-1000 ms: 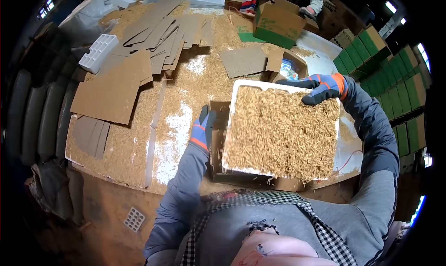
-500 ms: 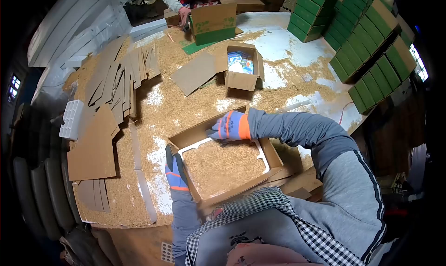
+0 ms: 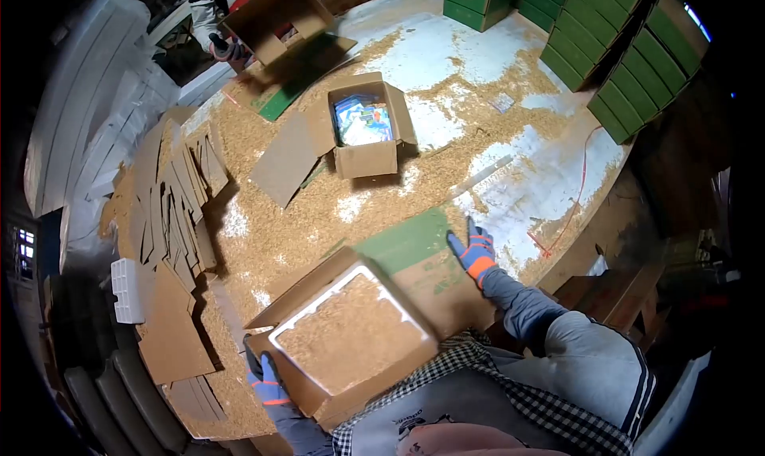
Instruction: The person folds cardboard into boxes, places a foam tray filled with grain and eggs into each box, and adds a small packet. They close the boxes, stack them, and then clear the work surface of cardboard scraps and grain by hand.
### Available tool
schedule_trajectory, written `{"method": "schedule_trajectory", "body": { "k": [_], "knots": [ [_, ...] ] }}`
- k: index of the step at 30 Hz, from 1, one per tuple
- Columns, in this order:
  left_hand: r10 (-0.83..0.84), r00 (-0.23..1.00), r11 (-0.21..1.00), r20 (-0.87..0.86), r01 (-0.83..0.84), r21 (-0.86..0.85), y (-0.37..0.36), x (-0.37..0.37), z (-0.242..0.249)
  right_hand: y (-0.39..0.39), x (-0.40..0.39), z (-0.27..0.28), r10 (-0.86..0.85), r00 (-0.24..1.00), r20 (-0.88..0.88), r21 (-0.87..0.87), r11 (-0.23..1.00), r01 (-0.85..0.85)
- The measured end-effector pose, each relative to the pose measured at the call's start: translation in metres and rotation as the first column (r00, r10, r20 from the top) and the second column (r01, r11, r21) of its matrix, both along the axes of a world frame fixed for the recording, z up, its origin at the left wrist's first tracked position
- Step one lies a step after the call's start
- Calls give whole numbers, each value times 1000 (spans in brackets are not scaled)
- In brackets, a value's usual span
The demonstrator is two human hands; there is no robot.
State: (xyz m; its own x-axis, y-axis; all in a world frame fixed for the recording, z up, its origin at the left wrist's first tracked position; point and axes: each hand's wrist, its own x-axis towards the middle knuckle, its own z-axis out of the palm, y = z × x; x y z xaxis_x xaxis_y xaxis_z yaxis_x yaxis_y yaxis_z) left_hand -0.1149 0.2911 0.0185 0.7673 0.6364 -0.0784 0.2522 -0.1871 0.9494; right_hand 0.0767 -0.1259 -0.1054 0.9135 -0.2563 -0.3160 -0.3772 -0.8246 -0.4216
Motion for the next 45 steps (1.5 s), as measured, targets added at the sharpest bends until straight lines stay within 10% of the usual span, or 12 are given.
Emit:
{"method": "schedule_trajectory", "body": {
  "k": [5,9,11,18,22,31,35,36,37,38,41,45],
  "knots": [
    [194,957,977,-215,-168,134,141,-67,-16,1,90,33,221,927,303,668,645,-372],
    [133,991,991,0,-133,-16,215,-92,-18,-136,313,-28,34,625,780,-83,995,50],
    [202,966,646,-163,-6,763,125,32,63,-170,361,-40,-175,870,462,-365,856,366],
    [-321,576,106,-752,811,575,45,331,-21,-102,344,-146,-211,849,484,187,973,135],
    [-126,527,63,-840,850,524,9,403,-90,-15,316,-49,-536,836,116,988,146,-44],
    [22,625,117,-780,773,623,87,331,48,207,322,-8,184,901,393,352,875,-332],
    [-76,942,-119,-326,316,941,93,161,139,273,318,-18,221,922,318,825,414,-384],
    [-167,965,8,-204,208,978,69,118,156,274,256,51,25,916,400,904,-175,-390],
    [-165,960,15,-225,230,973,60,73,155,273,231,82,2,883,469,874,-143,-464],
    [-186,936,10,-297,304,953,43,32,156,267,211,117,132,806,576,722,379,-579],
    [-372,704,1,-605,653,758,22,-42,102,264,139,169,190,696,693,689,111,-716],
    [-580,366,84,-728,916,393,36,-74,20,280,0,258,341,-461,819,-493,6,-870]
  ]
}}
